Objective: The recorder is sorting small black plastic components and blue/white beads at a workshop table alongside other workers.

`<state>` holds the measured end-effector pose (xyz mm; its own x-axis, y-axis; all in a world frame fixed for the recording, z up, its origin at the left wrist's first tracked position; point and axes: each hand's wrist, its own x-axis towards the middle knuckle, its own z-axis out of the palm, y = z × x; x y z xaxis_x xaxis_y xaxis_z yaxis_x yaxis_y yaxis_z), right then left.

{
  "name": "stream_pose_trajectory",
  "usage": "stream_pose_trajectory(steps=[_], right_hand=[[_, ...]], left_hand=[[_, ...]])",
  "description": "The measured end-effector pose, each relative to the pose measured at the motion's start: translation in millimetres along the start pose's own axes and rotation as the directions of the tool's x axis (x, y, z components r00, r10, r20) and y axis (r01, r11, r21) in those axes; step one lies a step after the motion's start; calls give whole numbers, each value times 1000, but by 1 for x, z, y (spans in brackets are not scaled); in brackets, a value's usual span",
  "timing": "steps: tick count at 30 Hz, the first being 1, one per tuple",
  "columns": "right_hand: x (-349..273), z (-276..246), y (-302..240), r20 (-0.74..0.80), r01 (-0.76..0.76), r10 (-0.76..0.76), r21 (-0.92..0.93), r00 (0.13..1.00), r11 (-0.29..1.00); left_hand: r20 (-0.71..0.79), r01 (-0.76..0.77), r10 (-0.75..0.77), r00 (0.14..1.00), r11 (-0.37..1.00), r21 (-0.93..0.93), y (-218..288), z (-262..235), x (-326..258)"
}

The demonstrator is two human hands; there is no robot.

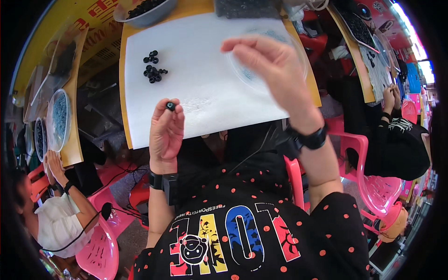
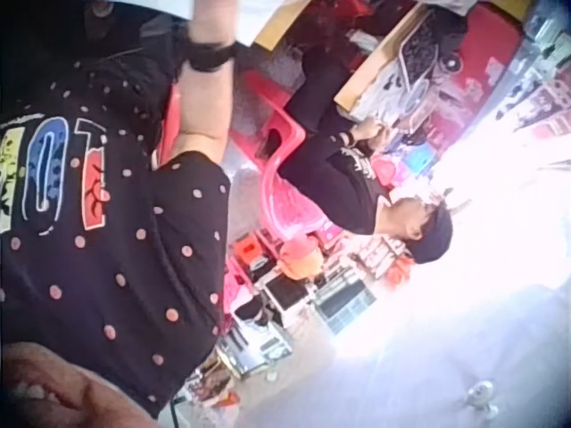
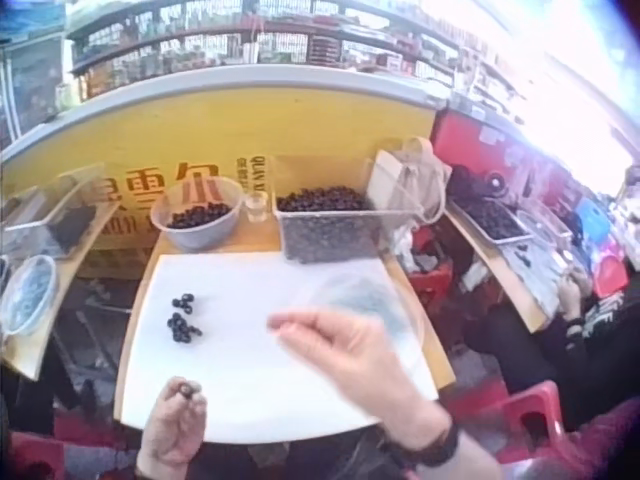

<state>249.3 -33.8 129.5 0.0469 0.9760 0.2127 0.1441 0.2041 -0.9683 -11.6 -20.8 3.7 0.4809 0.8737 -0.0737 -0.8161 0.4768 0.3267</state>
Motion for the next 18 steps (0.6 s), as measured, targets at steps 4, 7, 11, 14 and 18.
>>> stream_pose_trajectory(steps=[4, 7, 11, 14, 18], right_hand=[[49, -28, 0, 54, 171, -163, -319, 985, 932], [86, -14, 4, 192, 188, -119, -396, 974, 899], [123, 46, 18, 315, 249, -103, -469, 944, 847], [139, 78, 71, 344, 256, -50, -587, 938, 768], [129, 103, 129, 359, 153, 65, -544, 931, 825]], left_hand=[[87, -22, 32, 996, 994, -104, 12, -18, 1], [0, -63, 63, 998, 993, -104, 15, -14, -3], [-20, -99, 98, 995, 987, -125, 37, -4, -12], [-22, -148, 146, 989, 981, -126, 66, 2, -28], [-71, -257, 250, 966, 961, -100, 110, -11, -66]])
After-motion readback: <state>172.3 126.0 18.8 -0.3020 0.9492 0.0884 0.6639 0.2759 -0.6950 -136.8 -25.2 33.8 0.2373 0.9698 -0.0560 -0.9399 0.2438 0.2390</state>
